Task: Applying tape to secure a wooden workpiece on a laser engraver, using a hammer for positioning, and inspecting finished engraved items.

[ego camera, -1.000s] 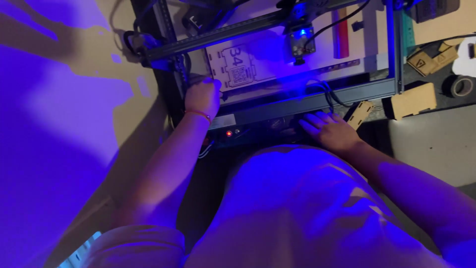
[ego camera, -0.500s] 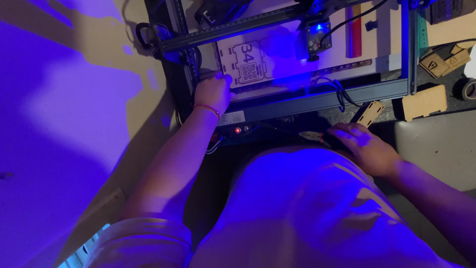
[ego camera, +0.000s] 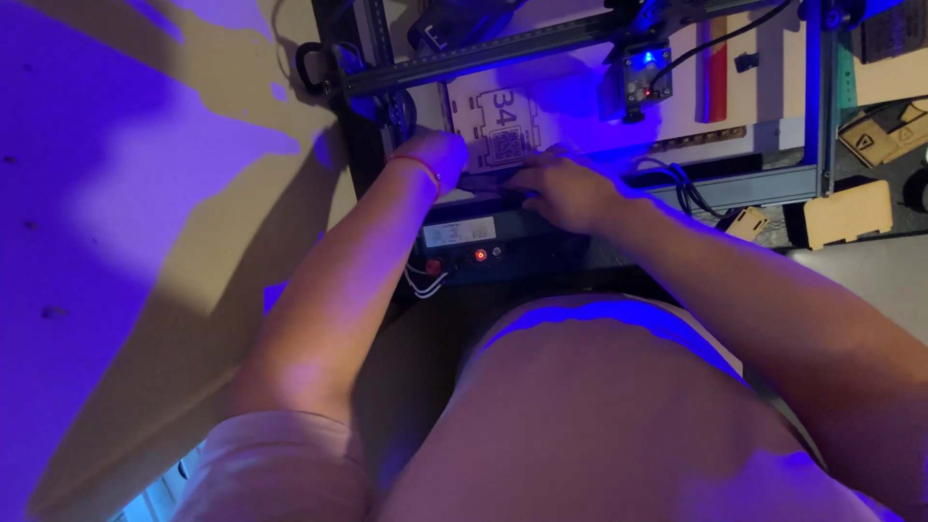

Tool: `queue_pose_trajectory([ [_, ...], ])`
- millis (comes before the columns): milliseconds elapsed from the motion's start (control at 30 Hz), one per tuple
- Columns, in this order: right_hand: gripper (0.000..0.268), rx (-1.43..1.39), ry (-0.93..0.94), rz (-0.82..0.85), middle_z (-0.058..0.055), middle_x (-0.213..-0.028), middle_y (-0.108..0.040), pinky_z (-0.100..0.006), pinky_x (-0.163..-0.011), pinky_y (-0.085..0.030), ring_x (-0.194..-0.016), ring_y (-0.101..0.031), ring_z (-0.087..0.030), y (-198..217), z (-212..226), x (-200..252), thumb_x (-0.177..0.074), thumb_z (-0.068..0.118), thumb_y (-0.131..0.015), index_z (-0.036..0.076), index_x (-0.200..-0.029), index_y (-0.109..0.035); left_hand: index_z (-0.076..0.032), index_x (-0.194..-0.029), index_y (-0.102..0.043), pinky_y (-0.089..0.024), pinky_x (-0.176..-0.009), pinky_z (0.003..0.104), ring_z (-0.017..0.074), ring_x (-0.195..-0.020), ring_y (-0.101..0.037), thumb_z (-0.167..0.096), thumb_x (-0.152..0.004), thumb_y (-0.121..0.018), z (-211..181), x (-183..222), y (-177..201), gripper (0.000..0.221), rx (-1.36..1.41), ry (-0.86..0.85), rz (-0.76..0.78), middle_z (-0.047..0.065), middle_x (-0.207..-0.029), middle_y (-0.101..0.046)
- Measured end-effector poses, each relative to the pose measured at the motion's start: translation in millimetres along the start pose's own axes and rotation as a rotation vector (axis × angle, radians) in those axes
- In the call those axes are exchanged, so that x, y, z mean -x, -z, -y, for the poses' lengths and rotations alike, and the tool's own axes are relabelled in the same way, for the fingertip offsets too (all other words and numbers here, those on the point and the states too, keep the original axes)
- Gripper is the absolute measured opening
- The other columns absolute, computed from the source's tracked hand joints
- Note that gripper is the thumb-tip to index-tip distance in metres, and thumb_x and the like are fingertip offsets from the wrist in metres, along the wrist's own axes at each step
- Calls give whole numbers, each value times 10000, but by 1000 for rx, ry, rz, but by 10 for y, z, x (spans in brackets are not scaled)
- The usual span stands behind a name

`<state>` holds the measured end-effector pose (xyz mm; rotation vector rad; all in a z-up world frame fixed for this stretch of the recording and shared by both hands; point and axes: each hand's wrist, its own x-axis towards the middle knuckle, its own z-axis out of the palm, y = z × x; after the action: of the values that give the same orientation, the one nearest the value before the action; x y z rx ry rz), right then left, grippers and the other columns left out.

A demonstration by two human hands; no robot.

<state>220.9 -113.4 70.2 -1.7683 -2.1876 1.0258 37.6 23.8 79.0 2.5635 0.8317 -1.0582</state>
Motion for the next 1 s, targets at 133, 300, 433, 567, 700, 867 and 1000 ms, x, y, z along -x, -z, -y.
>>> queue_pose_trajectory([
  [133, 248, -72, -72, 85, -23, -1109, -709, -447, -874, -553, -1095, -671, -316, -240, -107, -300, -854, 308, -732, 253, -1096, -718, -63, -1025, -758, -560, -855, 470, 302, -1098, -694, -180, -914, -552, 93, -309, -234, 261, 48, 1, 24, 112, -1084, -747],
  [300, 250, -81, -283, 218, -105, -1080, -726, -442, -845, -580, -1051, -689, -348, -29, 164, -348, -854, 275, -726, 218, -1096, -751, -89, -1048, -756, -534, -882, 480, 297, -1114, -681, -184, -920, -559, 35, -265, -183, 254, 13, 22, -22, 69, -1086, -743],
  [433, 256, -85, -293, 210, -74, -1047, -729, -441, -805, -599, -1017, -702, -323, -265, -18, -468, -828, 275, -754, 231, -1081, -754, -150, -1092, -752, -520, -880, 436, 236, -1116, -685, -200, -936, -562, 8, -178, -142, 251, -111, 32, -44, 5, -1095, -743],
  [567, 306, -24, -319, 224, -125, -1049, -715, -467, -786, -601, -990, -705, -346, -315, 39, -555, -812, 274, -785, 151, -1090, -748, -100, -1076, -750, -552, -868, 478, 304, -1105, -677, -234, -942, -560, 66, -212, -203, 269, 146, 97, -85, 80, -1097, -737],
  [700, 294, 50, -300, 115, -199, -1045, -695, -495, -773, -598, -998, -699, -408, -206, 285, -543, -875, 81, -699, -60, -1132, -686, -72, -1058, -759, -560, -864, 490, 378, -1086, -674, -148, -922, -573, 10, -11, -33, 243, 191, 84, -118, 136, -1092, -731],
  [867, 113, 371, -131, -315, -77, -854, -626, -353, -592, -514, -767, -683, -300, -776, -92, -603, -762, 124, -796, 67, -837, -734, -65, -1044, -756, -571, -853, 487, 371, -1057, -688, -133, -928, -539, -2, -18, -68, 256, 210, 98, -158, 131, -1057, -735],
  [1000, 422, 115, -159, 128, -155, -1183, -614, -530, -721, -621, -930, -684, -444, -409, 47, -627, -694, 220, -882, 36, -1051, -752, -71, -1027, -762, -590, -817, 468, 353, -1021, -706, -108, -924, -537, 36, -112, -184, 249, 221, 97, -225, 118, -1030, -744],
])
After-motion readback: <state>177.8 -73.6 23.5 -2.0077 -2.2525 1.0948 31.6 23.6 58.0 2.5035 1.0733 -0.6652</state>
